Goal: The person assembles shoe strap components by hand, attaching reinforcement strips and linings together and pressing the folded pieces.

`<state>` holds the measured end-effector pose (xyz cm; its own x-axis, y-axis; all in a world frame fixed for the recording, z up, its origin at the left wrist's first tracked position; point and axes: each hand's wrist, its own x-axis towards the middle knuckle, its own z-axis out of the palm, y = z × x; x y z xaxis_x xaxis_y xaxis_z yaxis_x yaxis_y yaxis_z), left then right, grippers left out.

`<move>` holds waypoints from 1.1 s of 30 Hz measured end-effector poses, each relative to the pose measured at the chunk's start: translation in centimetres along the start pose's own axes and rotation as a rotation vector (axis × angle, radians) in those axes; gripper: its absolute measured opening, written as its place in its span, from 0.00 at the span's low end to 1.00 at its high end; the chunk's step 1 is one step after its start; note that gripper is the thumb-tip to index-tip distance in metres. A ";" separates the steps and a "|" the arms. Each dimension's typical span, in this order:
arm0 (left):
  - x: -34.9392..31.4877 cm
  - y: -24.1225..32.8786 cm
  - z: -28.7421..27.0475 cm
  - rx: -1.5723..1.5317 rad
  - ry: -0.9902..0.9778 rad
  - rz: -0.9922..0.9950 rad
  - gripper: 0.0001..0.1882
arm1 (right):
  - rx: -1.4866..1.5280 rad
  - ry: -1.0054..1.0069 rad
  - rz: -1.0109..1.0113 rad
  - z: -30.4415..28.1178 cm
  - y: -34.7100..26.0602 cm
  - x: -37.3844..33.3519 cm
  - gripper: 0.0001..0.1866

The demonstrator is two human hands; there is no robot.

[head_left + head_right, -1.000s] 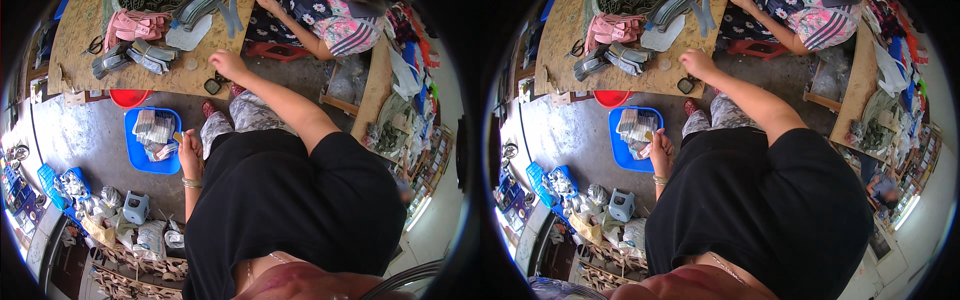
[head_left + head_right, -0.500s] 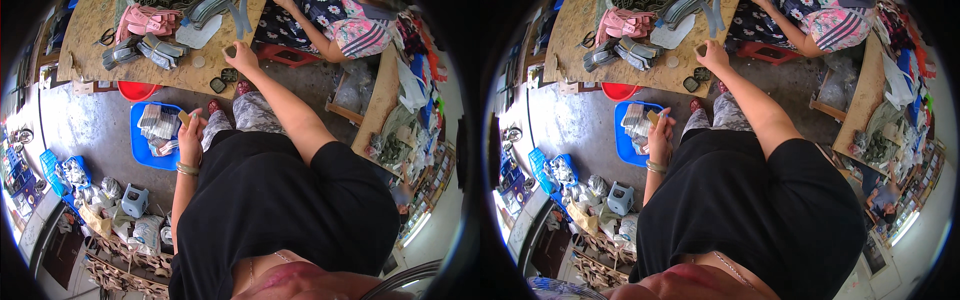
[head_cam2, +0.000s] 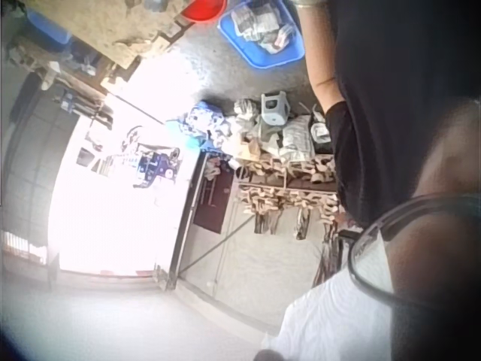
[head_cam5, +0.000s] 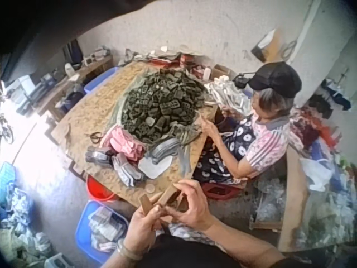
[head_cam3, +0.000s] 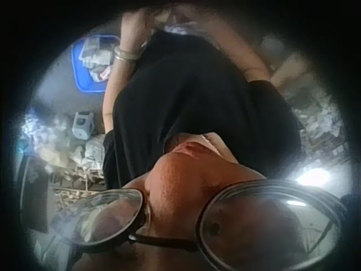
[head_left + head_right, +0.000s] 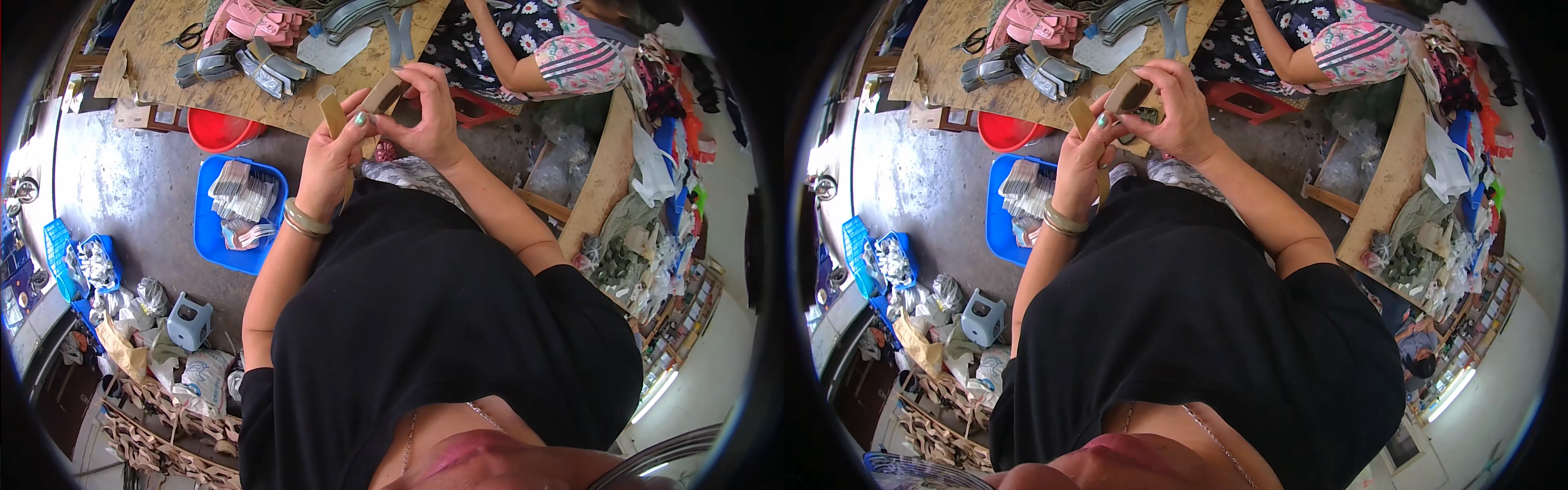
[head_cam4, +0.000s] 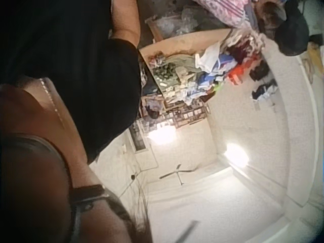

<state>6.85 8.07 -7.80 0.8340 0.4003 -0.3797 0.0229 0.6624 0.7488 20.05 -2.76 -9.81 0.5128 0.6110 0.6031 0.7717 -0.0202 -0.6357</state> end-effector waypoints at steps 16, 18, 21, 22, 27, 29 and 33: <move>0.9 0.0 0.9 -0.012 -0.050 0.016 0.19 | -0.054 0.055 -0.046 -1.4 -0.7 0.9 0.35; 0.9 0.0 1.0 -0.023 -0.053 0.018 0.19 | -0.074 0.054 -0.056 -1.4 -0.5 0.9 0.35; 1.0 -0.3 1.2 -0.020 0.008 0.030 0.19 | -0.082 0.033 -0.040 -1.5 -0.4 0.9 0.35; 1.1 -0.5 0.9 -0.015 -0.004 0.011 0.18 | -0.081 0.032 -0.038 -1.5 -0.4 1.1 0.35; 1.2 -1.1 0.2 -0.007 -0.034 -0.040 0.15 | -0.071 -0.029 -0.049 -1.5 -0.3 1.3 0.33; 1.1 -0.9 0.5 -0.038 -0.046 -0.063 0.17 | -0.083 -0.034 -0.066 -1.7 -0.4 1.5 0.33; 0.8 -1.2 0.7 -0.040 -0.026 -0.074 0.18 | -0.112 -0.028 -0.098 -1.7 -0.2 1.2 0.31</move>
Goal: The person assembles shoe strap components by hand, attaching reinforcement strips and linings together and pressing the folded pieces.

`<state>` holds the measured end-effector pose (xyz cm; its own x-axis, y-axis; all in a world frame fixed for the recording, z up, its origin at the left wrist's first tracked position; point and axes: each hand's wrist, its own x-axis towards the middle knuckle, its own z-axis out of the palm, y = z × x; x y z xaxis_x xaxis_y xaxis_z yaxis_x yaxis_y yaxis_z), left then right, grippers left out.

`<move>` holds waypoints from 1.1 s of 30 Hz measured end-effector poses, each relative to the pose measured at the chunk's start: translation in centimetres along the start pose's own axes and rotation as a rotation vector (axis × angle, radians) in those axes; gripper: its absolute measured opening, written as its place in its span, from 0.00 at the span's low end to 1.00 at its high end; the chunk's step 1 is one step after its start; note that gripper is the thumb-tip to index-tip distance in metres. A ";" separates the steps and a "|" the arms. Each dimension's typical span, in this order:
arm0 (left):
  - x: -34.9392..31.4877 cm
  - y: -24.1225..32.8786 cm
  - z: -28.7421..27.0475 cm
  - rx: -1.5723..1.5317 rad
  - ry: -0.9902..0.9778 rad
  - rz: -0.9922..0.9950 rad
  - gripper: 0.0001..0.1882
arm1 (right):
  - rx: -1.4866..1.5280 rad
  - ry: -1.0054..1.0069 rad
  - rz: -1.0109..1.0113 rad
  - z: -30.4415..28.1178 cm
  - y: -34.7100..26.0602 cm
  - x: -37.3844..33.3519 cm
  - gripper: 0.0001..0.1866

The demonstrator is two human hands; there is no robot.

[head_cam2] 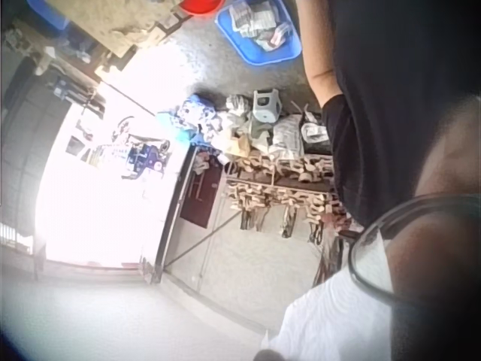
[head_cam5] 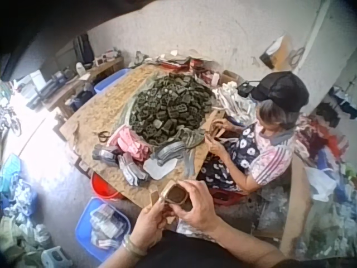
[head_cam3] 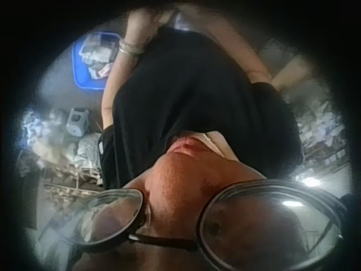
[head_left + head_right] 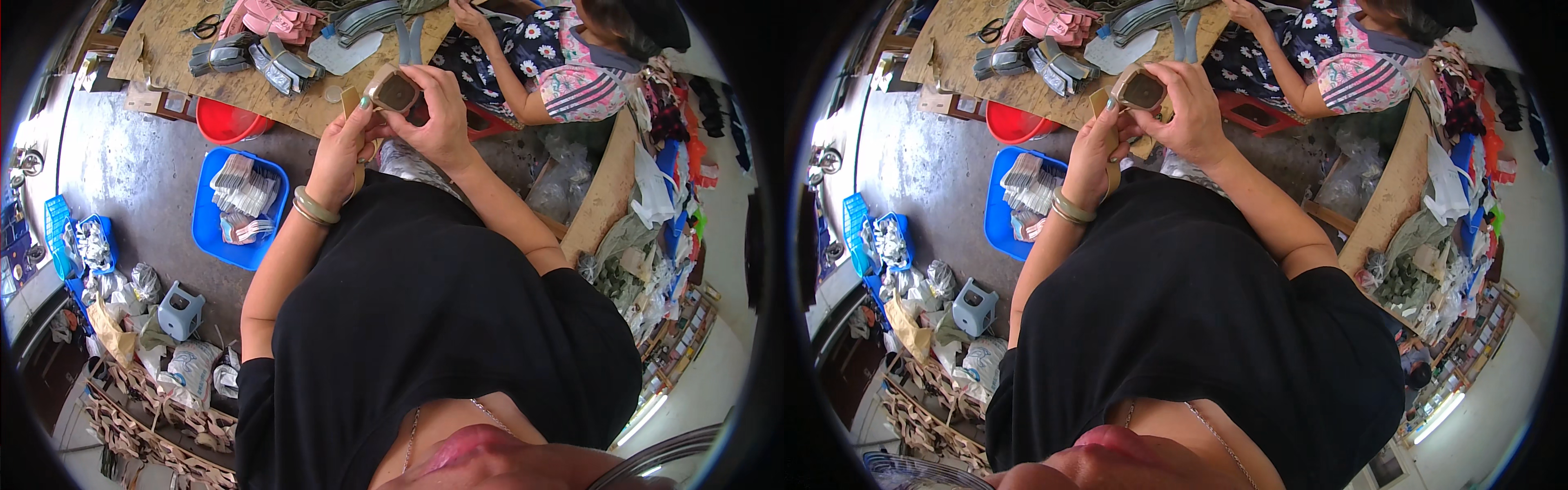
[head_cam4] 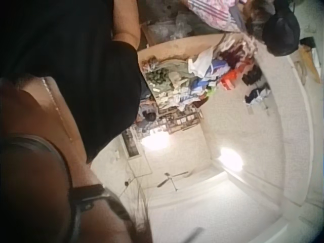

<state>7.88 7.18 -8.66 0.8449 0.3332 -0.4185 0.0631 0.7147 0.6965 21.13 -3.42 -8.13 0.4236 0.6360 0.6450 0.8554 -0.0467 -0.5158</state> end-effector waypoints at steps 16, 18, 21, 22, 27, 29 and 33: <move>-0.7 -0.2 0.5 0.032 0.020 0.077 0.17 | 0.232 -0.048 0.140 0.4 0.3 -1.1 0.31; -0.6 -0.1 0.6 0.026 0.005 0.083 0.18 | 0.312 -0.055 0.163 0.7 0.6 -1.2 0.31; -0.8 0.4 1.4 0.031 -0.002 0.135 0.20 | 0.444 -0.102 0.218 1.0 1.2 -1.4 0.32; -0.8 0.5 1.5 0.049 0.019 0.155 0.20 | 0.443 -0.103 0.217 1.3 1.4 -1.6 0.32; -0.3 -0.2 0.5 0.028 0.025 0.260 0.17 | 1.315 -0.233 0.520 1.7 2.1 -1.0 0.35; -0.4 -0.2 0.3 0.119 0.067 0.269 0.17 | 1.362 -0.257 0.524 1.7 2.1 -0.9 0.36; -0.5 0.0 0.3 0.195 0.081 0.269 0.16 | 1.502 -0.294 0.632 1.4 1.6 -0.4 0.37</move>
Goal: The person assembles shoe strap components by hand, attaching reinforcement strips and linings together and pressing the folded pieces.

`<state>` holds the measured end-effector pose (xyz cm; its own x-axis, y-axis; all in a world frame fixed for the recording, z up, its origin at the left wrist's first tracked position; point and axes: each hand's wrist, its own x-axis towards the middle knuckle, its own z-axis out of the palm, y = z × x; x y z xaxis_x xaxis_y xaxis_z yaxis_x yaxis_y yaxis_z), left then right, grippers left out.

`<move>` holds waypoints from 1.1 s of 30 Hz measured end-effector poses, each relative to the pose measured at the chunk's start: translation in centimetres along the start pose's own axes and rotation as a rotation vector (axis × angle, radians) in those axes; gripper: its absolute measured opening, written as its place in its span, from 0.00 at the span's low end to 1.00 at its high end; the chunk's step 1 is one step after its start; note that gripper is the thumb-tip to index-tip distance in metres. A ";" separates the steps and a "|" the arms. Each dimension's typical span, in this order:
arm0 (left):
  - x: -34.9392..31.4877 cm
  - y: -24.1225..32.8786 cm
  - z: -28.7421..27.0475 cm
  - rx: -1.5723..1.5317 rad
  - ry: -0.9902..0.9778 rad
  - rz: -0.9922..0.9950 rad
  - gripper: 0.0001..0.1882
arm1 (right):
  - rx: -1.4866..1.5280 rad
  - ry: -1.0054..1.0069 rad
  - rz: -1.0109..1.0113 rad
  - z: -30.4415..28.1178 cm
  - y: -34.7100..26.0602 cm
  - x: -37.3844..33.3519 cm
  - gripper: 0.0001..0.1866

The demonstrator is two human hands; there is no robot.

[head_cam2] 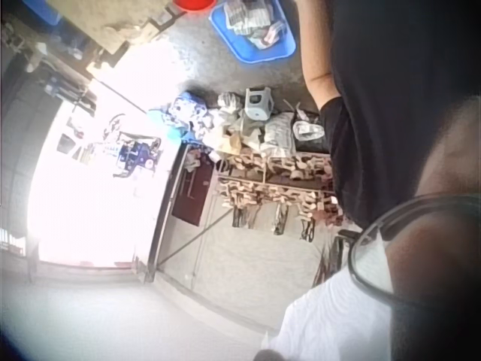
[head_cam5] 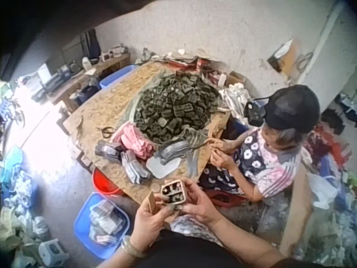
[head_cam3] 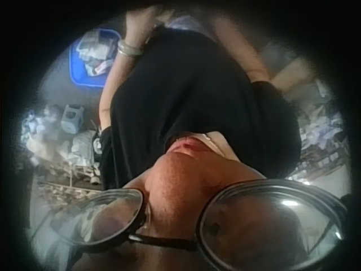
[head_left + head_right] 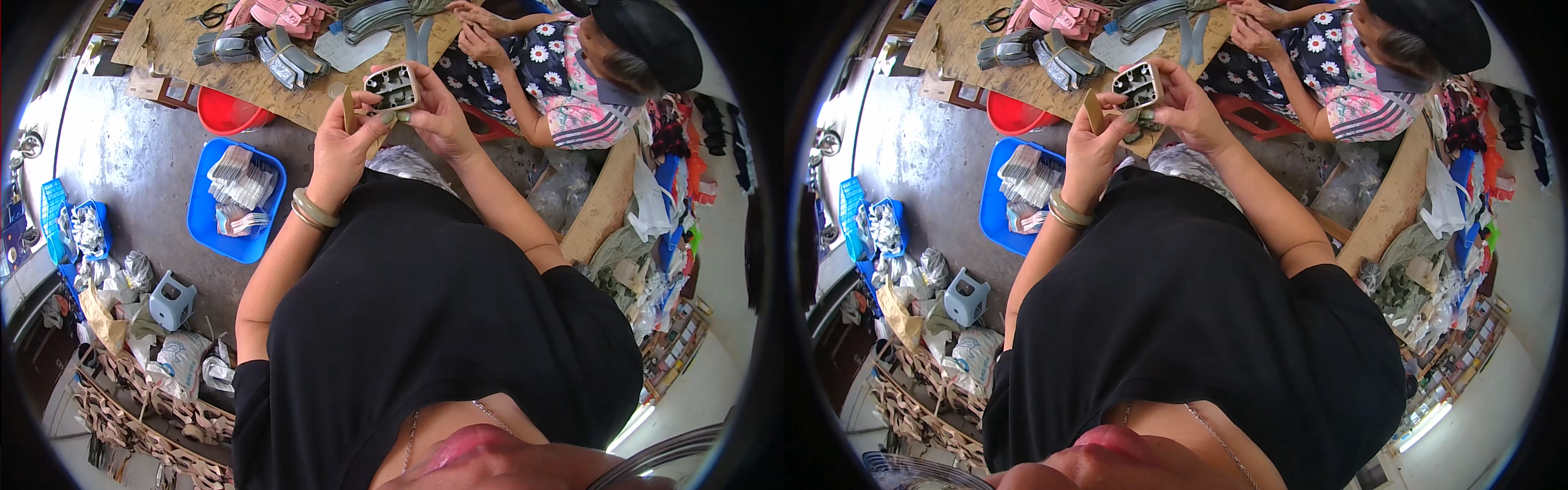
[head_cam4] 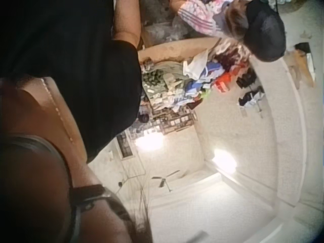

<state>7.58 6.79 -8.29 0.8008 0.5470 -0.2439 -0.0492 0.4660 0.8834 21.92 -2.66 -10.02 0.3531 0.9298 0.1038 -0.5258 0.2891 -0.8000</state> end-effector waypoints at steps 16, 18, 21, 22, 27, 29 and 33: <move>-1.3 -0.9 -2.5 -0.221 -0.013 -0.403 0.31 | -1.658 0.340 0.361 -16.8 14.0 4.4 0.29; -1.4 -0.9 -2.4 -0.246 -0.013 -0.406 0.31 | -1.740 0.305 0.323 -18.0 15.1 5.0 0.28; -1.1 -1.2 -2.1 -0.265 -0.001 -0.411 0.33 | -1.835 0.222 0.352 -17.4 14.8 5.5 0.27; -0.9 -1.0 -1.8 -0.254 -0.010 -0.423 0.34 | -1.856 0.199 0.426 -16.6 13.8 5.6 0.27; -0.3 -0.7 -1.8 -0.327 -0.117 -0.392 0.41 | -1.259 0.229 0.230 -11.7 10.2 4.2 0.19; -0.3 -0.6 -1.8 -0.332 -0.133 -0.407 0.42 | -0.774 0.185 0.398 -7.2 6.7 2.8 0.16; 0.2 -0.4 -1.1 -0.341 -0.238 -0.429 0.41 | -0.093 0.077 0.439 -1.7 3.1 0.2 0.14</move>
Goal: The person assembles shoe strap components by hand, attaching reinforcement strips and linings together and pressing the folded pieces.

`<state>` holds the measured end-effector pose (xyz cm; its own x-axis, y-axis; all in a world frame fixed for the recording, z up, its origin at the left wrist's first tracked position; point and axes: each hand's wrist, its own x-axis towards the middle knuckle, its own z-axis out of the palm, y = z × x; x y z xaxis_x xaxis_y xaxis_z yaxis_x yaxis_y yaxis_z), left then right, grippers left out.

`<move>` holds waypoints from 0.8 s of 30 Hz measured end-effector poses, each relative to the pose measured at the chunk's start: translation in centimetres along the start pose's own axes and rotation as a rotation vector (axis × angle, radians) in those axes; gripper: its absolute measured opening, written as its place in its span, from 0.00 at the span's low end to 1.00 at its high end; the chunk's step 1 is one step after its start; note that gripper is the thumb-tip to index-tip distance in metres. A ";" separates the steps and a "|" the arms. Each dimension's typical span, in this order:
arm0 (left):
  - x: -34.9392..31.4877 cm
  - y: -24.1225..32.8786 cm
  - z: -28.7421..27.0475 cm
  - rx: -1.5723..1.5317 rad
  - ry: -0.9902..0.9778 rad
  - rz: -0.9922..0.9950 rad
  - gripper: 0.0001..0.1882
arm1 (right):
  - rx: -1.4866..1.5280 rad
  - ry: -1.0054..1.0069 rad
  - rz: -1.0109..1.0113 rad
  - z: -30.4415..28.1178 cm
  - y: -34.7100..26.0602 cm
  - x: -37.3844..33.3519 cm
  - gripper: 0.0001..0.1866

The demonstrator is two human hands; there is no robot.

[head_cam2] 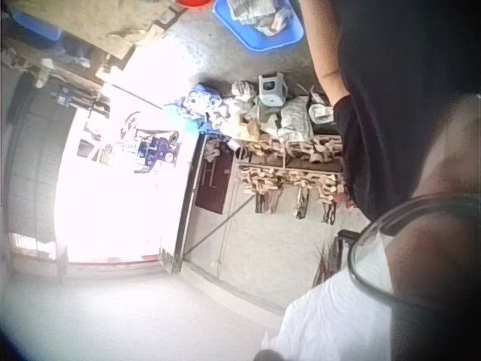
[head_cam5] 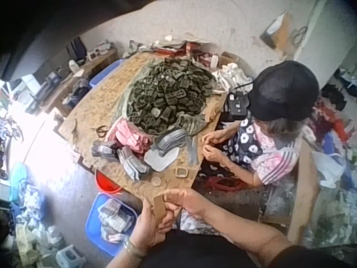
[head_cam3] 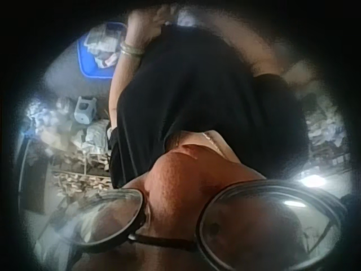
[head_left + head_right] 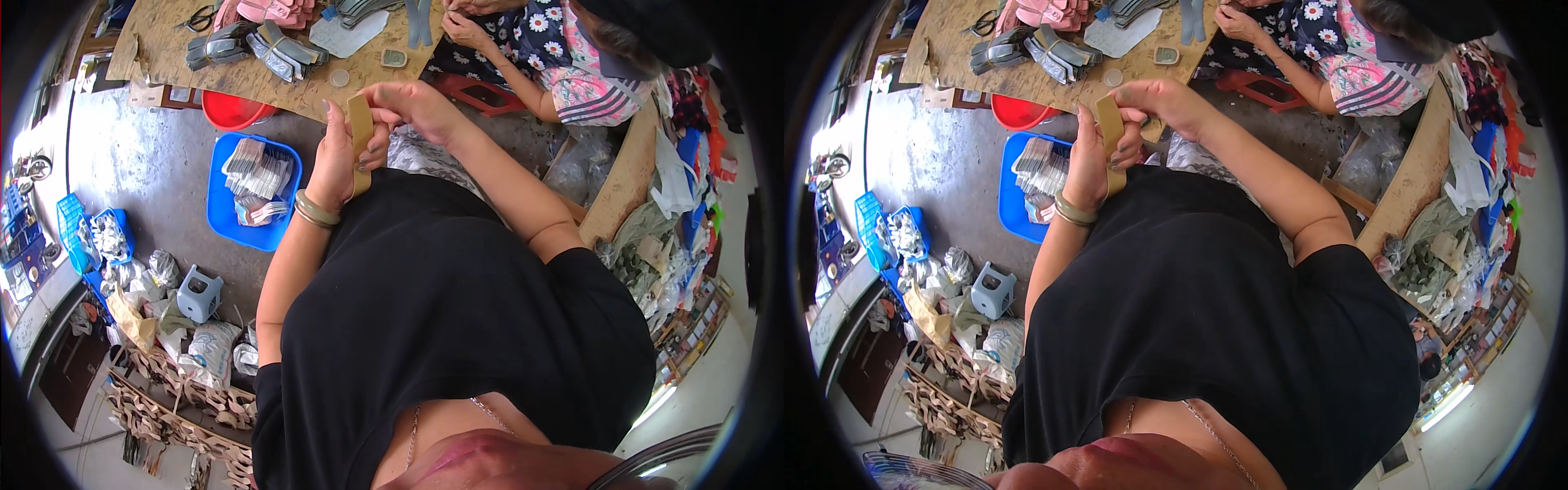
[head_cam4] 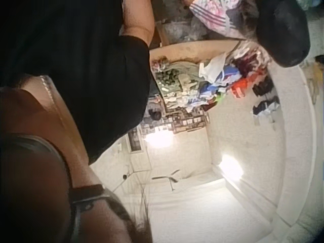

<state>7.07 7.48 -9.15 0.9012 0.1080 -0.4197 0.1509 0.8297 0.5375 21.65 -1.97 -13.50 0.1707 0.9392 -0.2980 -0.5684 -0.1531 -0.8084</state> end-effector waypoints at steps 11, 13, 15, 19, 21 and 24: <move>-1.8 1.3 -2.4 0.374 0.077 -0.091 0.20 | 0.106 0.531 -0.219 -1.7 -1.6 -1.1 0.12; -1.6 1.1 -3.3 0.384 0.100 -0.092 0.17 | 0.139 0.537 -0.283 -2.1 -1.4 -1.3 0.10; -1.6 1.0 -3.7 0.366 0.142 -0.022 0.15 | 0.150 0.551 -0.303 -2.3 -1.0 -1.4 0.10; -0.7 0.9 -3.1 0.360 0.174 0.061 0.12 | 0.052 0.578 -0.347 -3.2 -0.8 -1.7 0.11; -0.5 1.0 -2.7 0.376 0.187 0.081 0.11 | -0.044 0.532 -0.301 -4.0 -0.8 -2.6 0.15; -0.3 1.1 -2.5 0.437 0.179 0.063 0.12 | -1.168 0.415 -0.514 -3.3 -1.6 -3.8 0.26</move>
<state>5.94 9.76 -10.26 0.8359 0.2753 -0.4748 0.2893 0.5141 0.8075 24.55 -6.29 -12.74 0.5041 0.8389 0.2055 0.6131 -0.1800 -0.7692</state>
